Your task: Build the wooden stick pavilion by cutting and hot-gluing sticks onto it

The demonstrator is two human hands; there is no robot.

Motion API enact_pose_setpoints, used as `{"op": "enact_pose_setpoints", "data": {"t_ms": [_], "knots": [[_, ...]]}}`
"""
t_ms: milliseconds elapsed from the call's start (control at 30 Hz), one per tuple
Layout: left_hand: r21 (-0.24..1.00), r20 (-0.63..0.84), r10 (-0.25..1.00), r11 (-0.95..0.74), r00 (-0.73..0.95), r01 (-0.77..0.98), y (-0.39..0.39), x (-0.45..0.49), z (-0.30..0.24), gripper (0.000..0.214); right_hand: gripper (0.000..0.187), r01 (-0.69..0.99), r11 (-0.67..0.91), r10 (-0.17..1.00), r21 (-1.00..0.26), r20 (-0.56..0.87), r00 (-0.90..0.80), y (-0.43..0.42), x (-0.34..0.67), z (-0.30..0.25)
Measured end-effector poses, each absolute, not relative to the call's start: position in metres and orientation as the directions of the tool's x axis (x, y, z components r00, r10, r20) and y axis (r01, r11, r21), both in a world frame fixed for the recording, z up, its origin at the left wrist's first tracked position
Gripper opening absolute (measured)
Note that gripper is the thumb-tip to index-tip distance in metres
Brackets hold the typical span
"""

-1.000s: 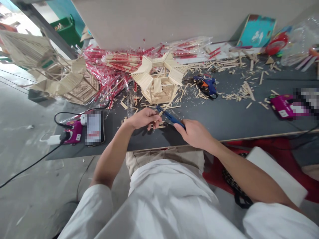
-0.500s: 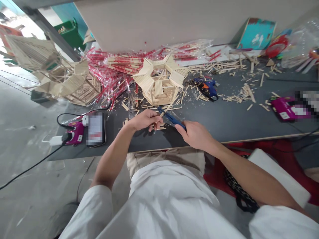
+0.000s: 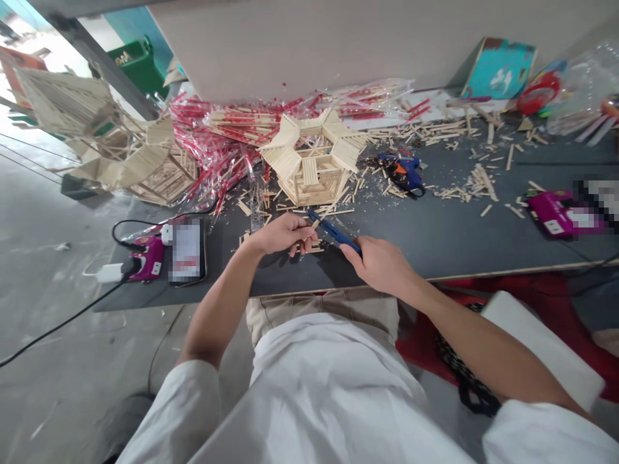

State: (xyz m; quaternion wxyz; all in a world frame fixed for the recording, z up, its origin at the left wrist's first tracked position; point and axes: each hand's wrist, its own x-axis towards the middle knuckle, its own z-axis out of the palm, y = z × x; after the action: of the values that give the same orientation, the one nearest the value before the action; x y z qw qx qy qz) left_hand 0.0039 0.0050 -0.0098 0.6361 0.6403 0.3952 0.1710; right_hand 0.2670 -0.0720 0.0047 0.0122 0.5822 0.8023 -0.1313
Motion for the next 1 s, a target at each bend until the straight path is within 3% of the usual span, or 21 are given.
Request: {"op": "enact_pose_setpoints", "data": {"t_ms": [767, 900, 1000], "knots": [[0.932, -0.333, 0.72, 0.152, 0.609, 0.33, 0.002, 0.008, -0.005, 0.025, 0.057, 0.967, 0.244, 0.949, -0.074, -0.185, -0.254, -0.078, 0.264, 0.004], [0.947, -0.284, 0.735, 0.115, 0.616, 0.299, 0.003, 0.001, -0.004, 0.031, 0.057, 0.97, 0.239, 0.957, -0.037, -0.162, -0.241, -0.076, 0.272, -0.002], [0.928, -0.293, 0.725, 0.058, 0.624, 0.369, 0.003, -0.002, -0.004, 0.034, 0.055, 0.971, 0.239, 0.961, -0.029, -0.136, -0.24, -0.074, 0.283, -0.007]]}}
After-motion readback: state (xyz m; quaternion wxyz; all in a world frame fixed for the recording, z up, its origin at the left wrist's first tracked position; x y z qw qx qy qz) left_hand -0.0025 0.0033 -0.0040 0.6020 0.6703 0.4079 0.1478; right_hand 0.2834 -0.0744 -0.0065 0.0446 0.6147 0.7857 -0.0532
